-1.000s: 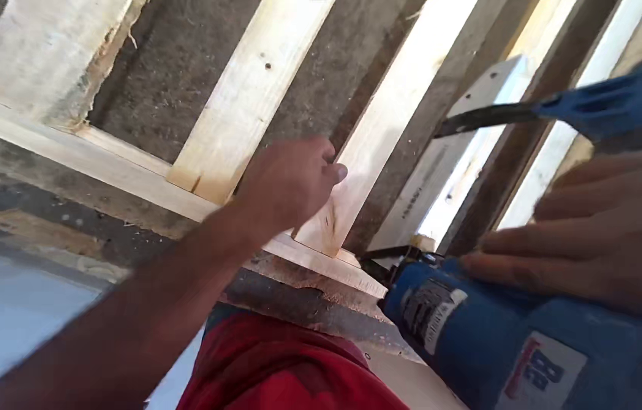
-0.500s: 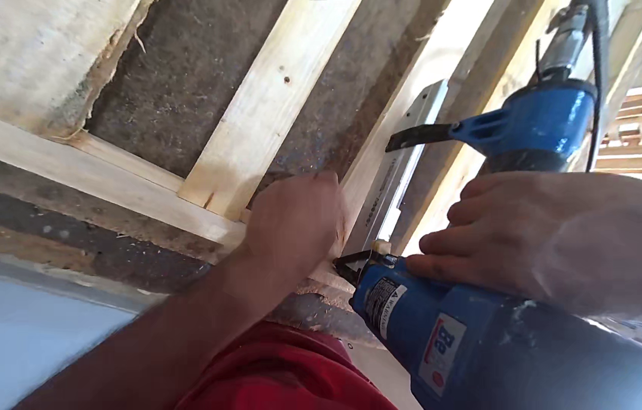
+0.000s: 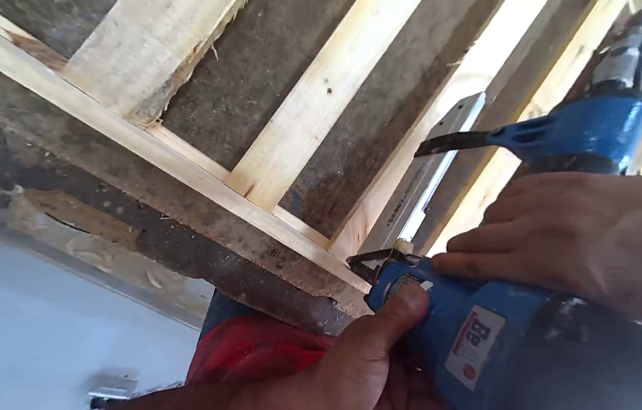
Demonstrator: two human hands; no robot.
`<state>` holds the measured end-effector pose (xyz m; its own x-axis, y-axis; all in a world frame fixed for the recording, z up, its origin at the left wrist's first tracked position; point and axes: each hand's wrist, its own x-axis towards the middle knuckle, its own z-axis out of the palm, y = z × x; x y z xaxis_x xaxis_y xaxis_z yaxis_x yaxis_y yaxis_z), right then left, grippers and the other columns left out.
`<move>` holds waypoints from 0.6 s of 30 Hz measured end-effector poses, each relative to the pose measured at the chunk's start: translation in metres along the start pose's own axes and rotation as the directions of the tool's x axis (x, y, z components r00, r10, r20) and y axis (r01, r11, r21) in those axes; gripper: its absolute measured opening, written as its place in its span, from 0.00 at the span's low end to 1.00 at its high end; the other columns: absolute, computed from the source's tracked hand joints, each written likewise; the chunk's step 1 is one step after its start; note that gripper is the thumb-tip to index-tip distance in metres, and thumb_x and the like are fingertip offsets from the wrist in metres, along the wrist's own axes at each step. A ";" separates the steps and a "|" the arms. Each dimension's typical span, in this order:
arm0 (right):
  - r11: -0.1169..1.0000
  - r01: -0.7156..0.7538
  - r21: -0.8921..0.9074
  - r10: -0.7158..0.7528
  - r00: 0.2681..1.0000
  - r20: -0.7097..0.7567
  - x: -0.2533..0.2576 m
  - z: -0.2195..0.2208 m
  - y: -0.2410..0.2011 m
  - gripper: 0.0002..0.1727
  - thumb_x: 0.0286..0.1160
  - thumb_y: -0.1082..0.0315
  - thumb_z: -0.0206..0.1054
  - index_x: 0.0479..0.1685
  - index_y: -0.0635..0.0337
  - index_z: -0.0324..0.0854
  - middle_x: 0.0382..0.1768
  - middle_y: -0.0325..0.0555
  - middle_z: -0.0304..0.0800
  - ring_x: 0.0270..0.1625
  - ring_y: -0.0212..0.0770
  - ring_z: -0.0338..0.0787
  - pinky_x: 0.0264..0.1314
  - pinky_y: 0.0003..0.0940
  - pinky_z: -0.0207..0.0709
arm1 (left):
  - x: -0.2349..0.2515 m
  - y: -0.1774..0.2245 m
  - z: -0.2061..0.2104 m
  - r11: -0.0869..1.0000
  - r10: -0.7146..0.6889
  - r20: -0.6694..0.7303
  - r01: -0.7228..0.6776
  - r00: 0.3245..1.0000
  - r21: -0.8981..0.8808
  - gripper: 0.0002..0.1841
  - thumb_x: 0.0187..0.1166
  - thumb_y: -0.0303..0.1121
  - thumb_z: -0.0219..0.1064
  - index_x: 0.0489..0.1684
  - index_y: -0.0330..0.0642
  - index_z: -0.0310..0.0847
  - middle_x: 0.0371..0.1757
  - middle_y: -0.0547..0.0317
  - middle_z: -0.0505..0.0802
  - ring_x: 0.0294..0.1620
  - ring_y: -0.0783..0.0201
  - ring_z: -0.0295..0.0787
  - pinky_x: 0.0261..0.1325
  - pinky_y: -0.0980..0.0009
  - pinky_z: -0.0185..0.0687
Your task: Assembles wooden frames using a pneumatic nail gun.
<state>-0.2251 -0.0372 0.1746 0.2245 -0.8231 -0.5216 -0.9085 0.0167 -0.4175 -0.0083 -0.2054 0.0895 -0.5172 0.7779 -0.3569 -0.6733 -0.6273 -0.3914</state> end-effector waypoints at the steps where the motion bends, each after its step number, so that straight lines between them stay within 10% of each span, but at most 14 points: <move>1: 1.000 -0.008 -0.004 0.008 1.000 0.005 0.003 0.002 0.000 0.30 0.58 0.67 0.72 0.67 0.35 0.87 0.48 0.29 0.93 0.41 0.39 0.89 0.41 0.43 0.83 | 0.000 0.001 -0.002 1.000 0.001 -0.009 -0.001 1.000 -0.001 0.28 0.93 0.54 0.48 0.70 0.37 0.74 0.58 0.39 0.91 0.57 0.49 0.94 0.63 0.53 0.91; 18: 0.993 -0.069 -0.099 0.074 0.996 0.045 0.020 0.003 0.003 0.40 0.46 0.63 0.84 0.70 0.24 0.84 0.42 0.28 0.92 0.39 0.37 0.89 0.42 0.42 0.83 | -0.008 0.012 0.000 0.996 0.026 -0.128 -0.014 0.991 0.093 0.30 0.91 0.59 0.50 0.67 0.39 0.78 0.52 0.42 0.94 0.50 0.53 0.95 0.58 0.57 0.92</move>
<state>-0.2224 -0.0521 0.1611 0.1725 -0.7932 -0.5840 -0.9523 0.0173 -0.3047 -0.0122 -0.2189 0.0881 -0.4626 0.7500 -0.4728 -0.7121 -0.6320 -0.3058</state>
